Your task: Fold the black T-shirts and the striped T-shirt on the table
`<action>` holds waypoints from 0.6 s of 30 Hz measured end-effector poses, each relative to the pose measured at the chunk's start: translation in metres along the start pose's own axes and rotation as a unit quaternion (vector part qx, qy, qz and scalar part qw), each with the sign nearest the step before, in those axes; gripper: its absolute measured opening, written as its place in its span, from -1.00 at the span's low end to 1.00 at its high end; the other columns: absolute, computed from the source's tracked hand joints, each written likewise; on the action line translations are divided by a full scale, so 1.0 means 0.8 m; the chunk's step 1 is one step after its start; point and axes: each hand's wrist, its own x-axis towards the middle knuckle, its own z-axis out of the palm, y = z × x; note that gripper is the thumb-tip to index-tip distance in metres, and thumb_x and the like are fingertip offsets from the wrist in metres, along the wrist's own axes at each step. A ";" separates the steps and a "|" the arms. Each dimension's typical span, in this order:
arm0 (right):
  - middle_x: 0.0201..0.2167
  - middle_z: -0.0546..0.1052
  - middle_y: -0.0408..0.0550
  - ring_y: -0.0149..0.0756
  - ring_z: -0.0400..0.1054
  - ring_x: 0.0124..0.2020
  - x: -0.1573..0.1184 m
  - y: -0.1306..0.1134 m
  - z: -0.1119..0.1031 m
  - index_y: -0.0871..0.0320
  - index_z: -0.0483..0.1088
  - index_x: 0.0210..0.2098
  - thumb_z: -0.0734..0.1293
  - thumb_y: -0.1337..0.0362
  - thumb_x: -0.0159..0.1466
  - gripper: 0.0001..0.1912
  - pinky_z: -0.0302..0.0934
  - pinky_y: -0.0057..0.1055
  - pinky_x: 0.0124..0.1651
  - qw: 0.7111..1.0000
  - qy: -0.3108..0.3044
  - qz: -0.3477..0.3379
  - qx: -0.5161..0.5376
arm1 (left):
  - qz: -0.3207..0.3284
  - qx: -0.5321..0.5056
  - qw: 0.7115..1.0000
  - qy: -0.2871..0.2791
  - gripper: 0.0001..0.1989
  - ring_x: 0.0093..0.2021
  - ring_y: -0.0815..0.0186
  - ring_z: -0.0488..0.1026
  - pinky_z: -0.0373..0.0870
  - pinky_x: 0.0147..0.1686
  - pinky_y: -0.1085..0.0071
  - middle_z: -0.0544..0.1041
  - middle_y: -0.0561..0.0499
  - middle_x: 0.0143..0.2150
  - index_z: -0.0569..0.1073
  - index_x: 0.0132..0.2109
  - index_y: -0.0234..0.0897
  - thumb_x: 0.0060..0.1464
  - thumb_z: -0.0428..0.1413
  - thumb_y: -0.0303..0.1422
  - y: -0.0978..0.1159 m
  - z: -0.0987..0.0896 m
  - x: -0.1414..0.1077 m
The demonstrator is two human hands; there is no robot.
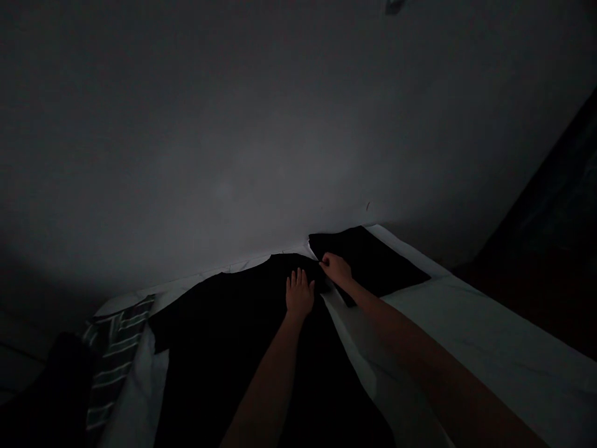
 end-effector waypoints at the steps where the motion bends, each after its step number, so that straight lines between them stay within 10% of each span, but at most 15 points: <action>1: -0.13 0.57 0.01 -0.24 0.46 -0.11 0.007 0.002 -0.003 0.10 0.43 -0.09 0.21 0.24 0.41 -0.81 0.21 -0.43 -0.20 1.000 0.003 0.012 -0.003 | 0.003 0.008 1.000 -0.005 -0.40 0.41 -0.05 0.06 0.08 0.34 -0.01 0.12 -0.30 0.41 0.16 0.38 -0.47 0.37 -0.27 -0.19 0.001 -0.001 -0.001; 12: -0.05 0.53 0.21 -0.05 0.45 -0.03 0.041 0.010 -0.002 0.19 0.42 -0.03 0.18 0.33 0.40 -0.75 0.28 -0.27 -0.12 0.993 -0.020 0.072 -0.095 | 0.000 -0.007 1.000 -0.023 -0.40 0.44 -0.08 -0.03 -0.07 0.35 -0.12 0.07 -0.06 0.46 0.17 0.38 0.06 0.30 -0.25 0.08 0.007 -0.005 -0.007; 18: 0.31 0.26 0.16 -0.04 0.11 0.32 0.024 -0.063 0.044 0.12 0.29 0.25 0.10 0.18 0.44 -0.55 0.03 -0.07 0.28 0.981 -0.036 -0.180 -0.068 | 0.006 -0.027 0.998 -0.048 -0.34 0.46 -0.09 -0.13 -0.16 0.37 -0.14 0.02 -0.11 0.47 0.13 0.41 -0.12 0.30 -0.23 0.05 0.006 -0.006 -0.009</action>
